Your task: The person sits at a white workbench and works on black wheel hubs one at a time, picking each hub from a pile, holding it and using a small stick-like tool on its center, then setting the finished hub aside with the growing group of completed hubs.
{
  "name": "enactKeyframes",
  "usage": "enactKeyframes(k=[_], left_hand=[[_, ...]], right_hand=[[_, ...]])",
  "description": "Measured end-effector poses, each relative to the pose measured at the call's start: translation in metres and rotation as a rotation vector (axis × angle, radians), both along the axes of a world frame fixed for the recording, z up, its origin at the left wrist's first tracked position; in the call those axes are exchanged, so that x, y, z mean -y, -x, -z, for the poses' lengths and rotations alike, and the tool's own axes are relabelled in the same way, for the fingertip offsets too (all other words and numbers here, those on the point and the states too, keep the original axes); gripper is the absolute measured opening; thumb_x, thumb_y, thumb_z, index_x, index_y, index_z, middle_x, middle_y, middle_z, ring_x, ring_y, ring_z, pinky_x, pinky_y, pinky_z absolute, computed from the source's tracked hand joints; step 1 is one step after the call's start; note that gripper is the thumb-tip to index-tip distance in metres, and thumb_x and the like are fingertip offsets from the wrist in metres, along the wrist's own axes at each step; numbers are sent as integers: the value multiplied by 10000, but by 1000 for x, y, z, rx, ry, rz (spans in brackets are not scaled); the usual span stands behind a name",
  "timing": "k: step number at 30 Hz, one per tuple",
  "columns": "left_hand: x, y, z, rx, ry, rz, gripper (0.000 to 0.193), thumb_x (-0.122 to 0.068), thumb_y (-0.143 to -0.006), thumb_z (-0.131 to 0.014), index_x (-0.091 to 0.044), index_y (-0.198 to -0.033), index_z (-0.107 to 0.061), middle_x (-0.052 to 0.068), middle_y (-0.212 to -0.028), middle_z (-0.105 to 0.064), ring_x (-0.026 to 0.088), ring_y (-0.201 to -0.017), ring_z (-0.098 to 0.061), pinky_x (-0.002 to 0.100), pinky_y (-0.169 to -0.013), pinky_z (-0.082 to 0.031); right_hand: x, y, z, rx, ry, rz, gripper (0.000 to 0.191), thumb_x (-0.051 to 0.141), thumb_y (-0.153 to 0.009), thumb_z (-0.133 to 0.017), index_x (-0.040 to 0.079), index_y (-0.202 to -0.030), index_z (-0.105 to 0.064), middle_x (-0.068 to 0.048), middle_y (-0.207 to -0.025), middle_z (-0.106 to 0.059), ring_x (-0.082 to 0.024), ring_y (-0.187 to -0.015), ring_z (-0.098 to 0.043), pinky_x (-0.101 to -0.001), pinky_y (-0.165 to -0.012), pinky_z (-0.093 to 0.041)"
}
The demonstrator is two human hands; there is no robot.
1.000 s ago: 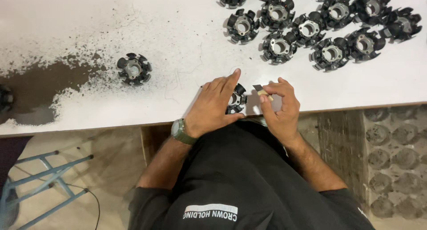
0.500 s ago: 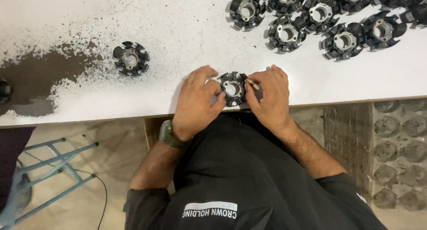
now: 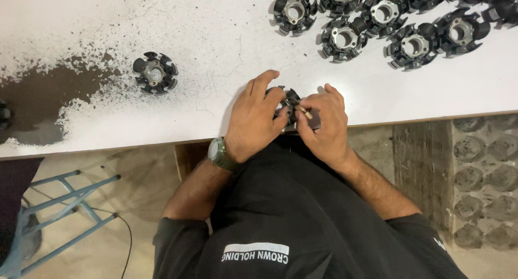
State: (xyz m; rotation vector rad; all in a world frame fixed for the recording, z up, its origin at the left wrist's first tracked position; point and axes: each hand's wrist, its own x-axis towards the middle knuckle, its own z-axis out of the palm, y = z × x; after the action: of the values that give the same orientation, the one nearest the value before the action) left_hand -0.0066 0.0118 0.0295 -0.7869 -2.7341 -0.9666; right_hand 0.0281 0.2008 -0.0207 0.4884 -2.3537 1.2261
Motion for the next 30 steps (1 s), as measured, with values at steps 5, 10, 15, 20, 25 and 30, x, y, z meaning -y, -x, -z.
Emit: enactKeyframes(k=[5, 10, 15, 20, 25, 30], left_hand=[[1, -7, 19, 39, -27, -85, 160, -129, -878, -758, -77, -1007, -677, 110, -1407, -565, 323, -1168, -595, 485, -979, -488], [4, -9, 22, -51, -71, -114, 141, -117, -879, -758, -93, -1007, -705, 82, -1383, -582, 310, -1247, -561, 486, -1029, -441], [4, -8, 19, -53, -77, -80, 145, -111, -838, -760, -90, -973, -712, 98, -1366, -576, 331, -1333, -515, 500, -1078, -402], [3, -8, 19, 45, -134, -58, 144, -133, -866, -772, -96, -995, -723, 74, -1352, -609, 294, -1290, -549, 465, -1084, -422], [-3, -6, 26, 29, -155, -132, 97, -150, -884, -777, -101, -929, -707, 62, -1333, -633, 284, -1256, -562, 458, -1042, -428], [-5, -6, 32, 21, -166, -157, 89, -153, -912, -770, -92, -937, -710, 62, -1321, -636, 285, -1253, -562, 467, -1051, -415]], right_hand=[[-2, 1, 3, -34, -91, -9, 286, -8, -868, -765, 67, -1104, -622, -82, -1020, -685, -283, -1012, -657, -542, -1183, -398], [1, 0, -3, -41, -157, -17, 289, 2, -873, -777, 58, -1116, -630, -77, -999, -666, -269, -993, -644, -540, -1185, -380], [3, 2, -11, -13, -169, -5, 253, -3, -850, -783, 61, -1060, -658, -66, -915, -655, -271, -889, -630, -540, -1176, -421], [2, 7, -17, 17, -134, -30, 232, -1, -855, -783, 56, -1043, -658, -73, -879, -638, -285, -848, -636, -550, -1164, -464], [1, 7, -17, 25, -117, -36, 210, 11, -860, -769, 48, -1029, -651, -80, -885, -640, -306, -859, -642, -547, -1156, -470], [1, 8, -14, 25, -119, -30, 200, 20, -873, -768, 46, -1032, -650, -79, -887, -644, -308, -858, -643, -552, -1160, -475]])
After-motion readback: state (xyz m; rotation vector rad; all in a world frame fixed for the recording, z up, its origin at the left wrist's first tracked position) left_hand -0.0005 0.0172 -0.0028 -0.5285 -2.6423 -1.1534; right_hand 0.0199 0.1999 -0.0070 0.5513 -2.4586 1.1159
